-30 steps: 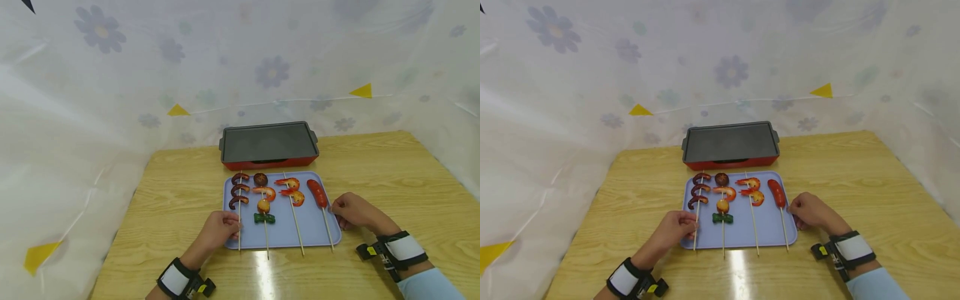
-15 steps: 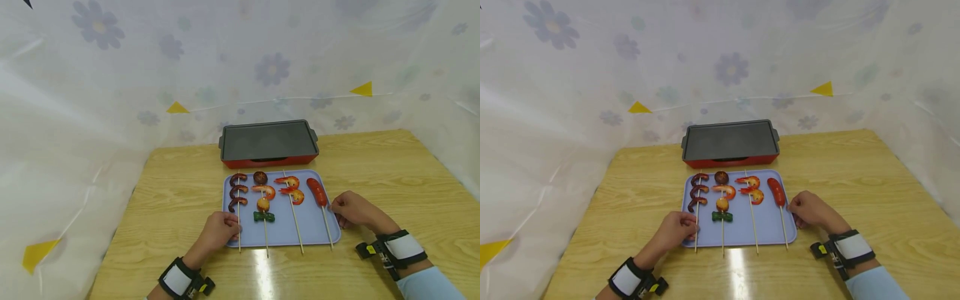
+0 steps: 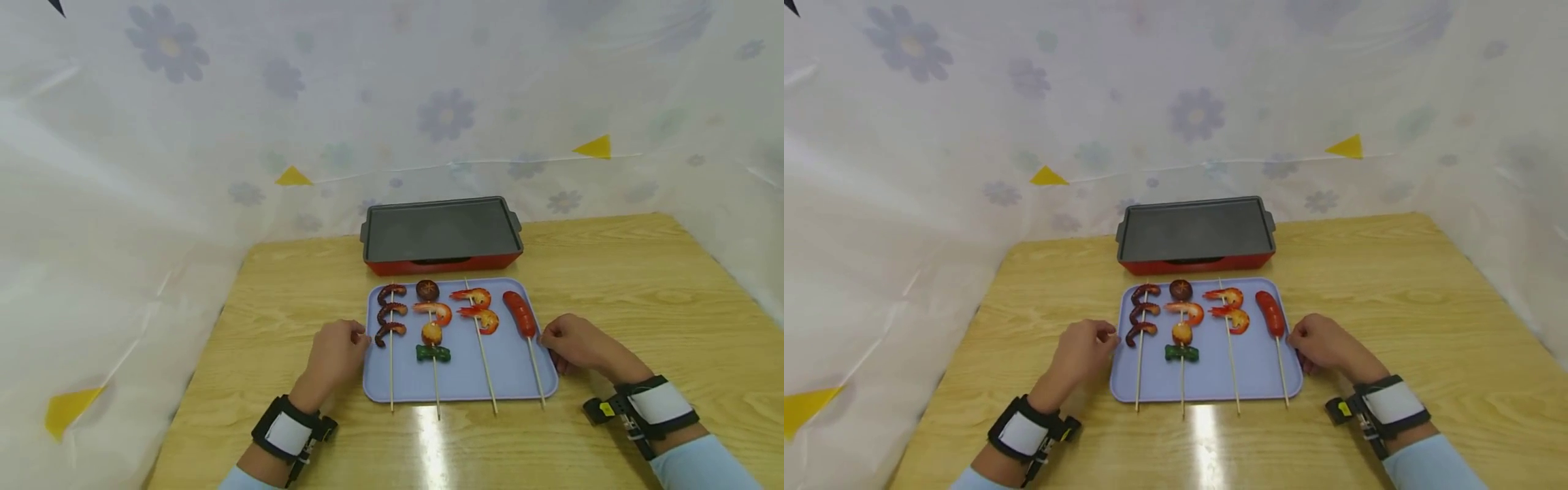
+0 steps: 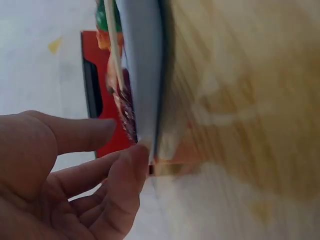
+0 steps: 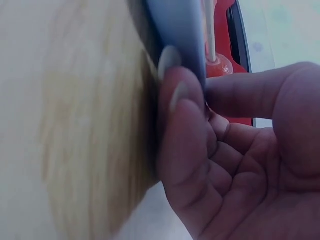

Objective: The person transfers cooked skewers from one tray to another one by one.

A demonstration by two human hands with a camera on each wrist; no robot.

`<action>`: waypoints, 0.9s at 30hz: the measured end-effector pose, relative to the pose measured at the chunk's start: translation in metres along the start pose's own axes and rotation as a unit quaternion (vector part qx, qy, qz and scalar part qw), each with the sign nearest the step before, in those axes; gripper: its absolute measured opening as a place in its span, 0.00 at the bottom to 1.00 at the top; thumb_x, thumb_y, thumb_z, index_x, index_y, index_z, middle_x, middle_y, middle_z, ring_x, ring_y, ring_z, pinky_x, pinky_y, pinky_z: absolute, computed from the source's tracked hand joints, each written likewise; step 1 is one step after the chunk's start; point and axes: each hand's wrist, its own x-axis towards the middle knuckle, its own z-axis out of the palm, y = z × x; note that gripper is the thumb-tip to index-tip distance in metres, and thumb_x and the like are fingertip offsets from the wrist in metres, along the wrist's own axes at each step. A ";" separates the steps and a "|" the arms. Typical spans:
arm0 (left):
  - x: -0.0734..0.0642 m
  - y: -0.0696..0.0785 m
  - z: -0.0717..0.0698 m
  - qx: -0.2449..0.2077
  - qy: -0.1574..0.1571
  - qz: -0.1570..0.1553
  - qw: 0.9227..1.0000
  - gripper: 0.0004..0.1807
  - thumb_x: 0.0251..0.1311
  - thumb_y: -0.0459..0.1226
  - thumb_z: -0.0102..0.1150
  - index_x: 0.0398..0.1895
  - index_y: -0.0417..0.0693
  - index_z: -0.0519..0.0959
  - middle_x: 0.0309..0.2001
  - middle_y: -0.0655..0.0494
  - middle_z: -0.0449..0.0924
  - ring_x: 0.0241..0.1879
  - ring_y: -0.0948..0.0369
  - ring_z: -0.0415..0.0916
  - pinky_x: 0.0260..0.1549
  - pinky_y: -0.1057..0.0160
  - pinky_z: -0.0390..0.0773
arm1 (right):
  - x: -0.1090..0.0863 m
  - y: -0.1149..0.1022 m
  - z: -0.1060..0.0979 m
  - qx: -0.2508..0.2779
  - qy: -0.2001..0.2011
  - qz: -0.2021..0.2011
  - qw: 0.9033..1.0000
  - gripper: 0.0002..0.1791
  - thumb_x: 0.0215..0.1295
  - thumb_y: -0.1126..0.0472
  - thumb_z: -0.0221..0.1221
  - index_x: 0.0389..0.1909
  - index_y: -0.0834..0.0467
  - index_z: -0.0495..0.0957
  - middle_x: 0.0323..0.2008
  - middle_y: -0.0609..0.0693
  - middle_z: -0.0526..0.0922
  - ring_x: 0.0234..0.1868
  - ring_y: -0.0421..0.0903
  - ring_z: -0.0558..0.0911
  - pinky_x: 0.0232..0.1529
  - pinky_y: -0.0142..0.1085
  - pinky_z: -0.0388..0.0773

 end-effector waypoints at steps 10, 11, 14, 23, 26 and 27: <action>0.010 -0.011 0.004 0.001 -0.040 -0.001 0.999 0.14 0.53 0.33 0.65 0.12 0.48 0.76 0.11 0.64 0.63 0.13 0.66 0.61 0.15 0.67 0.58 | -0.001 -0.009 0.003 -0.057 0.019 -0.002 0.998 0.14 0.65 0.64 0.51 0.21 0.61 0.77 0.14 0.47 0.77 0.16 0.43 0.77 0.20 0.37 0.76; 0.011 -0.011 0.004 -0.001 -0.040 -0.005 0.999 0.13 0.53 0.33 0.65 0.13 0.47 0.77 0.11 0.64 0.64 0.14 0.66 0.62 0.15 0.68 0.59 | 0.000 -0.009 0.004 -0.059 0.021 -0.002 0.998 0.14 0.65 0.64 0.51 0.21 0.60 0.77 0.13 0.47 0.77 0.16 0.43 0.77 0.20 0.37 0.75; 0.011 -0.009 0.005 -0.001 -0.044 -0.017 0.999 0.12 0.54 0.33 0.65 0.15 0.46 0.78 0.11 0.63 0.64 0.14 0.66 0.62 0.15 0.68 0.59 | 0.000 -0.009 0.004 -0.060 0.019 0.000 0.998 0.14 0.66 0.63 0.51 0.20 0.60 0.77 0.14 0.47 0.77 0.16 0.43 0.77 0.20 0.37 0.75; 0.015 -0.008 0.003 0.004 -0.038 -0.025 0.999 0.07 0.53 0.33 0.66 0.20 0.44 0.81 0.14 0.60 0.69 0.16 0.65 0.65 0.16 0.67 0.63 | 0.002 -0.011 0.002 -0.063 0.017 0.005 0.998 0.14 0.66 0.63 0.51 0.22 0.61 0.77 0.14 0.48 0.78 0.17 0.43 0.78 0.20 0.37 0.77; 0.014 -0.009 0.003 0.013 -0.045 -0.028 0.998 0.06 0.55 0.35 0.66 0.24 0.42 0.84 0.17 0.57 0.75 0.18 0.65 0.68 0.18 0.66 0.67 | 0.001 -0.011 0.000 -0.075 0.015 0.000 0.997 0.14 0.67 0.61 0.52 0.23 0.60 0.78 0.15 0.47 0.79 0.17 0.42 0.78 0.21 0.37 0.76; 0.013 -0.010 0.002 0.022 -0.046 -0.032 0.998 0.06 0.56 0.37 0.65 0.28 0.42 0.85 0.20 0.56 0.78 0.19 0.65 0.70 0.19 0.65 0.69 | 0.000 -0.011 -0.001 -0.082 0.015 -0.006 0.997 0.14 0.68 0.60 0.52 0.24 0.60 0.79 0.16 0.47 0.79 0.17 0.42 0.77 0.21 0.37 0.76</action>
